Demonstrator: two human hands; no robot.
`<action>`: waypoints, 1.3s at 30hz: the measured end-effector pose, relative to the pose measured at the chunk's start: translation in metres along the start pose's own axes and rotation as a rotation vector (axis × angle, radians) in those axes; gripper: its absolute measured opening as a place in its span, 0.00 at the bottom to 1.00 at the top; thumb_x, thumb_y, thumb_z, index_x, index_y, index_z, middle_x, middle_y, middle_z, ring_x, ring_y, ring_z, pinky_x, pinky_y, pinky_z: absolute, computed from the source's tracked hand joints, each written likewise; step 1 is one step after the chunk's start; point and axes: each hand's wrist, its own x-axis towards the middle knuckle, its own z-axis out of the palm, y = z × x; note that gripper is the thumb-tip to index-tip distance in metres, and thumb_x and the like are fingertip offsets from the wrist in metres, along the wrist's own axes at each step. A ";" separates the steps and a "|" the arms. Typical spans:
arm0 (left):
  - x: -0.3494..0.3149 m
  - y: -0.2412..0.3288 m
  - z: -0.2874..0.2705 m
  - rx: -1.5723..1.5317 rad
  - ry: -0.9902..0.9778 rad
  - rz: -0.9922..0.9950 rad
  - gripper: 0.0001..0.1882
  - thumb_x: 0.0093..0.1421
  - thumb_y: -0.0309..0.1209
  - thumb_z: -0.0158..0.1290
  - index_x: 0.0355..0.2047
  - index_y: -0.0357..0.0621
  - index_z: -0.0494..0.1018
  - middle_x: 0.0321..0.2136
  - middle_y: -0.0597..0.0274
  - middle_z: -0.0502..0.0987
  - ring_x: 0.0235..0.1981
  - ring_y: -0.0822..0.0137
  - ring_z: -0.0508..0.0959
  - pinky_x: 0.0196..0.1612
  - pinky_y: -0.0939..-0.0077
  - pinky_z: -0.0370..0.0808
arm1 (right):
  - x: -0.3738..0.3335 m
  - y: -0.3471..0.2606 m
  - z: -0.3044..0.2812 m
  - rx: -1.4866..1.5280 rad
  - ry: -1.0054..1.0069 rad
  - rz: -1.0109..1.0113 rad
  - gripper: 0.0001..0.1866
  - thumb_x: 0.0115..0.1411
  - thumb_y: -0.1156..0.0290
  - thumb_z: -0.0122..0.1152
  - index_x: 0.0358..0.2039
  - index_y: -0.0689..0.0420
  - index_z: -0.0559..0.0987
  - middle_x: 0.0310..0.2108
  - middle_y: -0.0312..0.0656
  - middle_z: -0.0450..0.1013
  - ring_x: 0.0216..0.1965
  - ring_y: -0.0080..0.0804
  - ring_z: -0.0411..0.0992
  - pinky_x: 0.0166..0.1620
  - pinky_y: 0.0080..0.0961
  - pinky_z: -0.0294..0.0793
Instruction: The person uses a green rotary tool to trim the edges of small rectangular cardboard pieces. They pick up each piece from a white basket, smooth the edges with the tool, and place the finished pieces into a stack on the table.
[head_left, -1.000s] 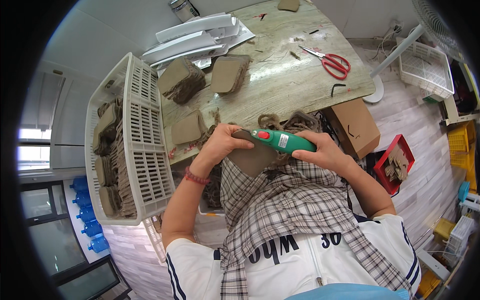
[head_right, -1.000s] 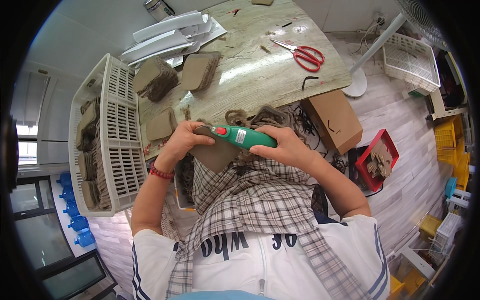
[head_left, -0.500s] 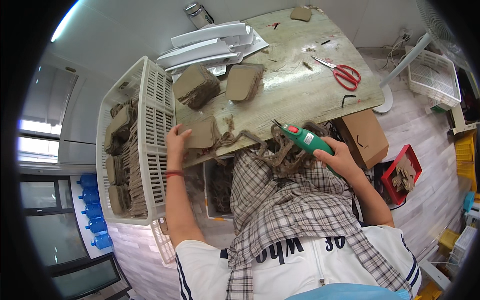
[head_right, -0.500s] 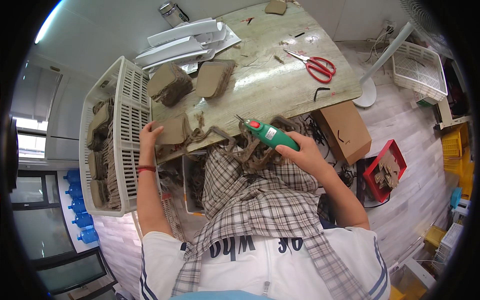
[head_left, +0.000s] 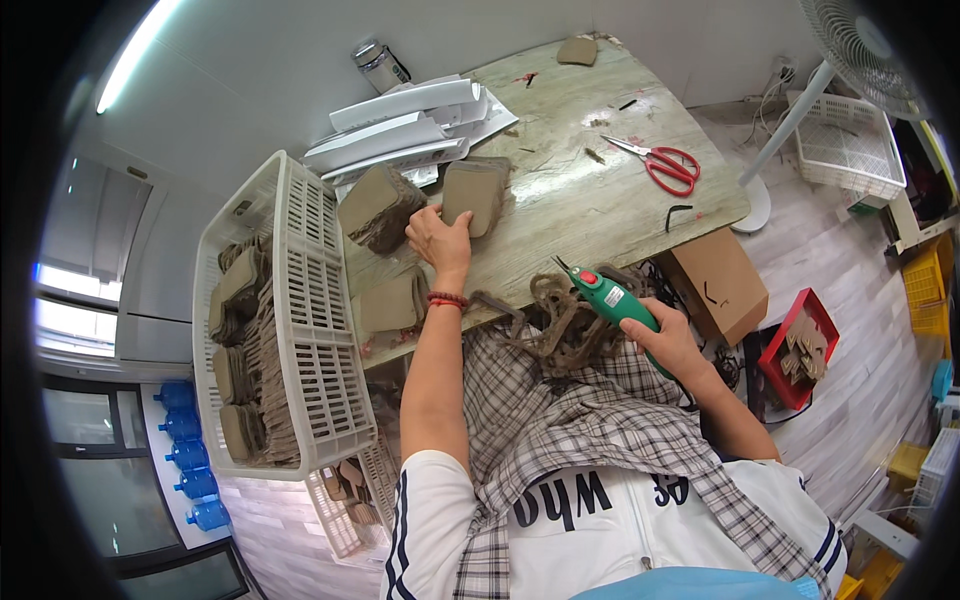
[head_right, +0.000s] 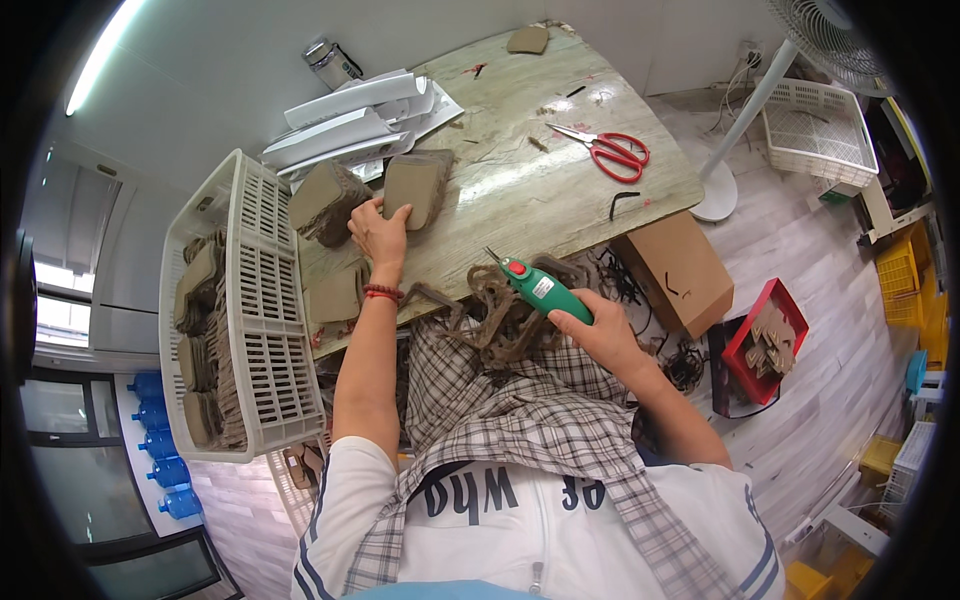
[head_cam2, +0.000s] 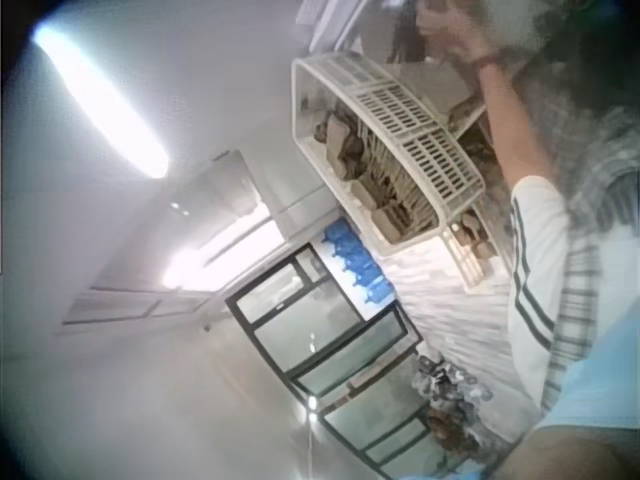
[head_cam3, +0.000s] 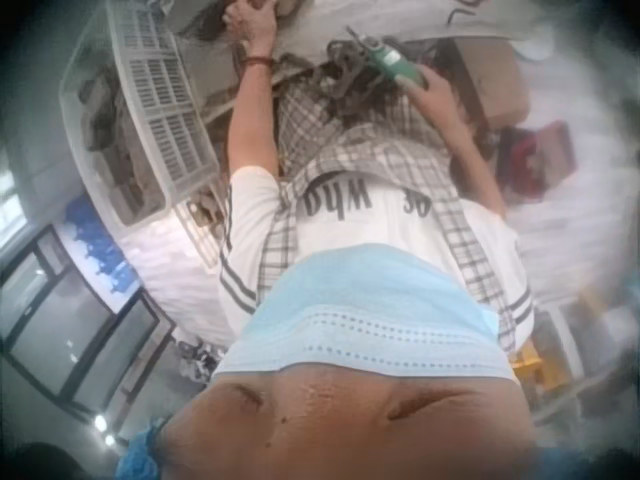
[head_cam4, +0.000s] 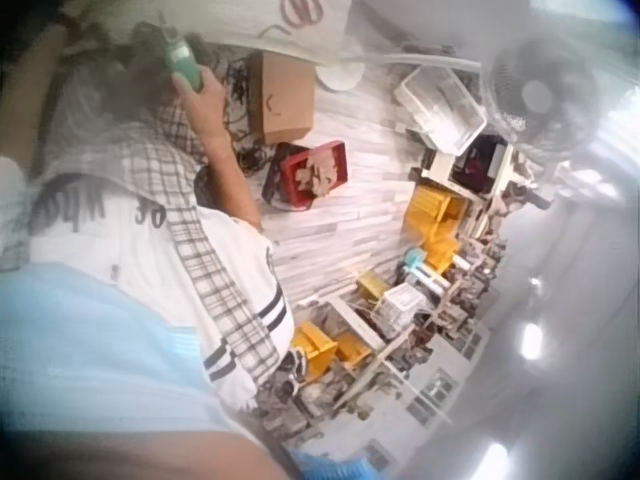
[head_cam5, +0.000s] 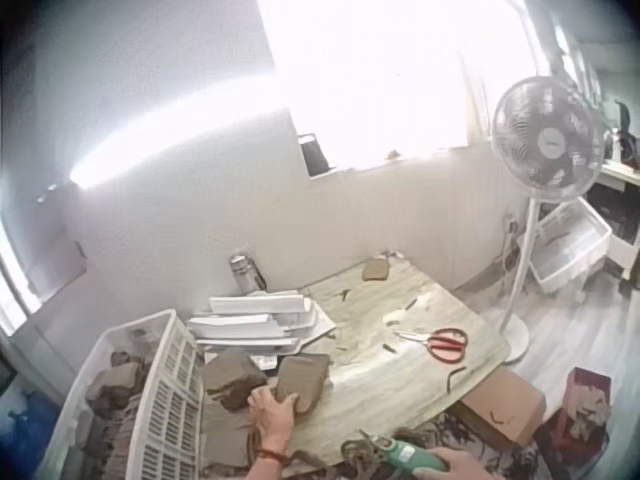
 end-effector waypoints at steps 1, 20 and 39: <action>-0.001 0.003 0.001 -0.004 0.029 -0.012 0.28 0.47 0.42 0.66 0.44 0.41 0.72 0.46 0.54 0.69 0.52 0.50 0.65 0.55 0.55 0.62 | 0.001 0.000 0.001 0.009 0.003 0.007 0.19 0.59 0.59 0.64 0.44 0.61 0.77 0.24 0.35 0.74 0.21 0.17 0.69 0.26 0.18 0.68; -0.075 0.081 -0.039 -1.848 -0.123 -0.538 0.22 0.59 0.14 0.52 0.53 0.39 0.65 0.49 0.61 0.73 0.49 0.65 0.74 0.53 0.71 0.73 | 0.006 -0.038 0.021 0.039 0.133 -0.083 0.20 0.58 0.61 0.65 0.44 0.62 0.76 0.24 0.35 0.73 0.21 0.18 0.69 0.25 0.19 0.69; -0.104 0.099 -0.042 -1.769 -0.245 -0.344 0.26 0.56 0.10 0.51 0.53 0.42 0.65 0.49 0.60 0.74 0.47 0.66 0.75 0.52 0.69 0.74 | -0.002 -0.053 0.015 0.068 0.163 -0.103 0.21 0.58 0.61 0.66 0.46 0.63 0.76 0.25 0.35 0.73 0.22 0.17 0.70 0.27 0.18 0.70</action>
